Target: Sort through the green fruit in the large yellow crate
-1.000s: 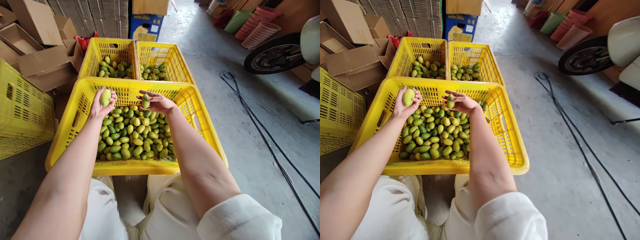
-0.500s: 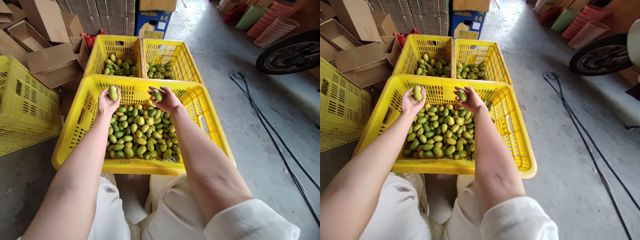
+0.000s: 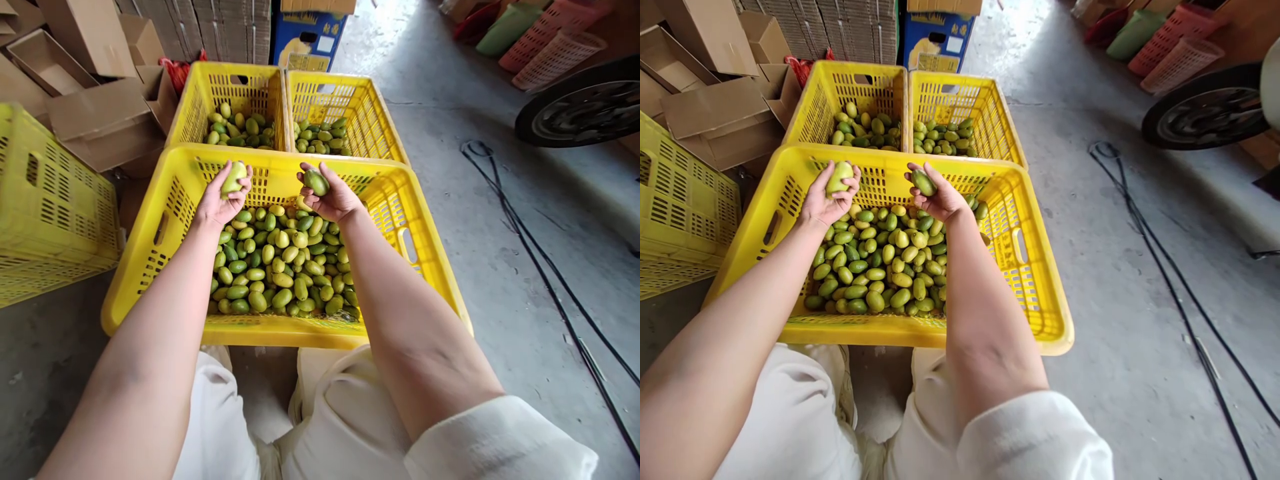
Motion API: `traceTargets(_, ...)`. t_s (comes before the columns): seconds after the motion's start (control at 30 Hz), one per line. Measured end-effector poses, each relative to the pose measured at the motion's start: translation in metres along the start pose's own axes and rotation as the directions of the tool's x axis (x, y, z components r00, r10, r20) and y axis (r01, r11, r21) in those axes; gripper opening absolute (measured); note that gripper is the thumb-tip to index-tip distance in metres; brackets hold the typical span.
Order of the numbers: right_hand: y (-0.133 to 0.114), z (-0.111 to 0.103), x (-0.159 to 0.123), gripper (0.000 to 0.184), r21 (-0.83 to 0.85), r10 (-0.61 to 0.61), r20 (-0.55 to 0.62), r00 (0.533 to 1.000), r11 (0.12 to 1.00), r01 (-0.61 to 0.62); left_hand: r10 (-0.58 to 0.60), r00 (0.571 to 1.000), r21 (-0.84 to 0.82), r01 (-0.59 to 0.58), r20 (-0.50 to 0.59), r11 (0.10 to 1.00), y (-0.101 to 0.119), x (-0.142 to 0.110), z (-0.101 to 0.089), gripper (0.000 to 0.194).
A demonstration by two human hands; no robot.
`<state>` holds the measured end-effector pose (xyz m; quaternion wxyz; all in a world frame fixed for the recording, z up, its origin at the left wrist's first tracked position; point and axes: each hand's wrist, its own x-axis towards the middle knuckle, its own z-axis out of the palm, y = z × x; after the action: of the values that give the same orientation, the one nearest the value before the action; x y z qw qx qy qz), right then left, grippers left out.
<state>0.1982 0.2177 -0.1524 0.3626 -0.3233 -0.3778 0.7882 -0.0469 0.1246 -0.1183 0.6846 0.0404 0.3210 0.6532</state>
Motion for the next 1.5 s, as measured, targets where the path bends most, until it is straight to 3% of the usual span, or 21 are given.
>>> traceTargets(0.2,0.001,-0.005,0.004,0.020,-0.006,-0.020,0.015,1.000,1.000,0.020,0.102,0.992,0.018,-0.104,0.070,0.994,-0.009,0.004,0.005,0.042)
traceTargets(0.37,0.004,-0.012,0.002,0.023,0.049,-0.022,0.025,0.999,0.999,0.021,0.257,0.966,-0.006,-0.257,0.040,0.966,-0.005,0.005,0.000,0.038)
traceTargets(0.6,0.003,-0.008,0.004,0.011,0.152,0.041,0.033,0.999,0.987,-0.045,0.254,0.965,0.012,-0.255,0.056,0.967,-0.004,0.009,-0.004,0.030)
traceTargets(0.77,-0.004,-0.006,-0.002,0.018,0.096,0.040,0.012,0.999,0.995,-0.041,0.185,0.982,-0.056,-0.187,-0.041,0.981,-0.010,0.013,-0.005,0.030)
traceTargets(0.93,-0.008,0.007,-0.013,0.029,0.020,0.028,-0.008,1.000,0.999,-0.028,0.150,0.988,-0.165,-0.144,0.024,0.976,-0.010,0.011,-0.007,0.031)
traceTargets(1.1,-0.006,0.015,-0.016,0.052,0.042,0.015,0.122,0.992,0.999,-0.020,0.129,0.989,-0.094,-0.122,0.066,0.988,-0.009,0.004,0.000,0.038)
traceTargets(1.2,-0.002,0.013,-0.012,0.048,0.059,0.032,0.126,0.992,0.997,-0.039,0.108,0.992,-0.075,-0.103,0.058,0.992,-0.009,0.002,0.007,0.030)
traceTargets(1.33,0.001,0.010,-0.004,0.028,0.099,0.067,0.033,0.997,0.993,-0.070,0.008,1.000,-0.063,-0.008,-0.004,0.998,-0.010,-0.001,0.013,0.021)
traceTargets(1.5,0.000,0.007,-0.004,0.036,0.136,0.069,-0.029,0.997,0.989,-0.065,-0.145,0.989,0.013,0.145,-0.006,0.989,-0.009,0.000,0.016,0.013)
